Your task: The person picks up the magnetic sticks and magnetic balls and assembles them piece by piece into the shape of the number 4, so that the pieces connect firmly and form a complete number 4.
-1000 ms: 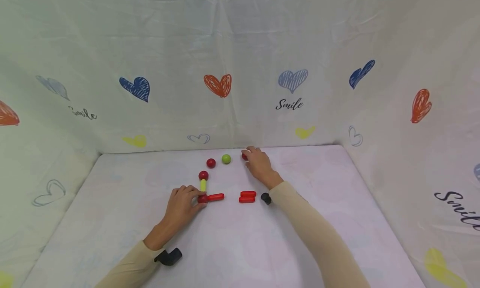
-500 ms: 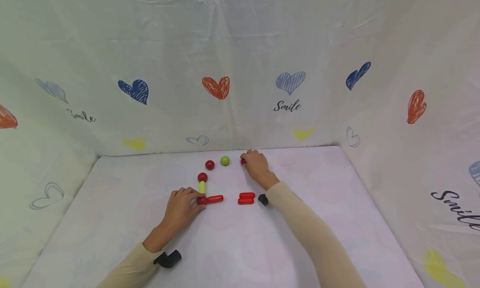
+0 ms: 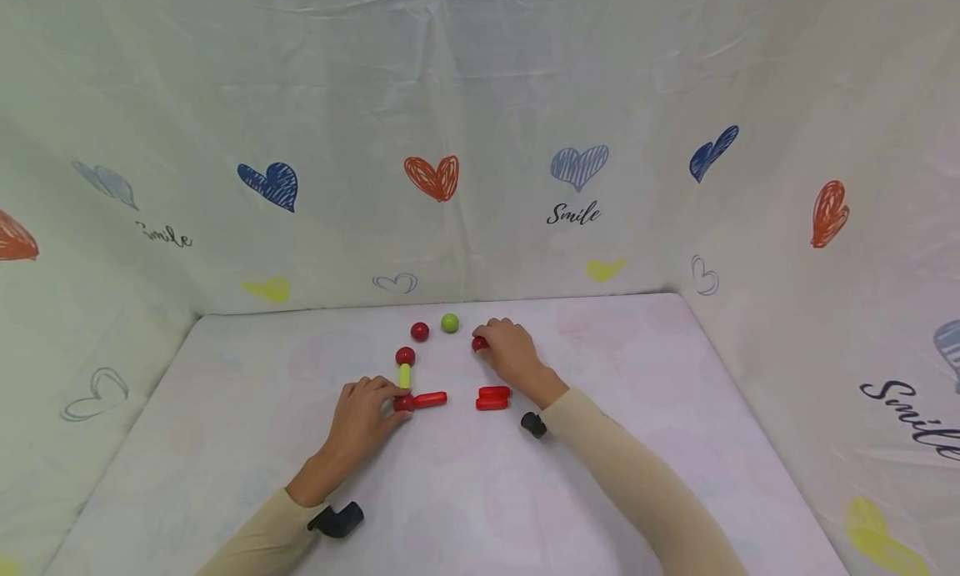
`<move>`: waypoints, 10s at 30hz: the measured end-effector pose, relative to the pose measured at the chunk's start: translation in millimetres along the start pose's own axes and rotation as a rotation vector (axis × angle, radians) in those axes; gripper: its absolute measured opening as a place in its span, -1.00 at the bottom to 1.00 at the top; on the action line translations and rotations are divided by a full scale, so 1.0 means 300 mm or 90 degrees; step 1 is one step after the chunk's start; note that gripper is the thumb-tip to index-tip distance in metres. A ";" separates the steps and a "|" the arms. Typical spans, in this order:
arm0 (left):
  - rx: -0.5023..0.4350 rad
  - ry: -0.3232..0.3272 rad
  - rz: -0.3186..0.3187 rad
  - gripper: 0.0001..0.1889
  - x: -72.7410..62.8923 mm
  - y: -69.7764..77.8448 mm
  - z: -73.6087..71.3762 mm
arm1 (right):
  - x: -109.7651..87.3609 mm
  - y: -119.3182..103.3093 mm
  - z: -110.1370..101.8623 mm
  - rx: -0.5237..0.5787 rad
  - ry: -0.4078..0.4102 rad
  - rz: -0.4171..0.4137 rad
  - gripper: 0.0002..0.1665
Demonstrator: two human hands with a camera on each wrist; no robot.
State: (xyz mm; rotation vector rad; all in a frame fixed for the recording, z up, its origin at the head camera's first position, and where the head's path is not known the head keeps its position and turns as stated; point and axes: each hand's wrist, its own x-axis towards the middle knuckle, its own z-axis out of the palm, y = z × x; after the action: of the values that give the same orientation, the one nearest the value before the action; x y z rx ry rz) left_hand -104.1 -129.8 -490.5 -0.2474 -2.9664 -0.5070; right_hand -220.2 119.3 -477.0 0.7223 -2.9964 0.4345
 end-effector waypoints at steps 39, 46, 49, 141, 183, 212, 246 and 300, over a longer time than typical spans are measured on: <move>-0.011 0.007 0.001 -0.62 -0.002 0.004 -0.005 | -0.187 -0.135 0.041 0.091 0.007 -0.152 -0.69; -0.008 0.008 0.001 -0.63 -0.001 0.003 -0.004 | -0.193 -0.141 0.042 0.087 0.003 -0.149 -0.69; -0.007 0.007 0.000 -0.63 -0.001 0.003 -0.005 | -0.194 -0.141 0.043 0.087 0.001 -0.146 -0.69; -0.022 0.008 -0.005 -0.62 -0.004 0.004 -0.006 | -0.063 -0.078 0.055 0.483 -0.035 0.171 -0.76; -0.028 0.006 -0.012 -0.61 -0.008 -0.004 -0.009 | 0.029 -0.071 0.008 0.420 -0.060 0.167 -0.72; -0.044 0.014 -0.003 -0.62 -0.002 -0.009 0.003 | 0.210 -0.091 0.028 0.242 -0.075 0.070 -0.53; -0.031 0.008 -0.016 -0.61 0.001 0.000 0.004 | 0.067 -0.024 -0.002 0.387 -0.088 0.182 -0.62; 0.037 0.017 0.124 -0.59 0.062 0.180 0.079 | 0.048 -0.047 0.046 0.414 -0.096 0.158 -0.60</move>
State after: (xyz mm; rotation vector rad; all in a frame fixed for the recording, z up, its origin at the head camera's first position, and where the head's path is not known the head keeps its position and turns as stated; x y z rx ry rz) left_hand -114.6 -68.8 -492.8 -0.5119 -2.8844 -0.3955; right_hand -226.2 97.0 -485.3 0.4014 -3.0851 1.4679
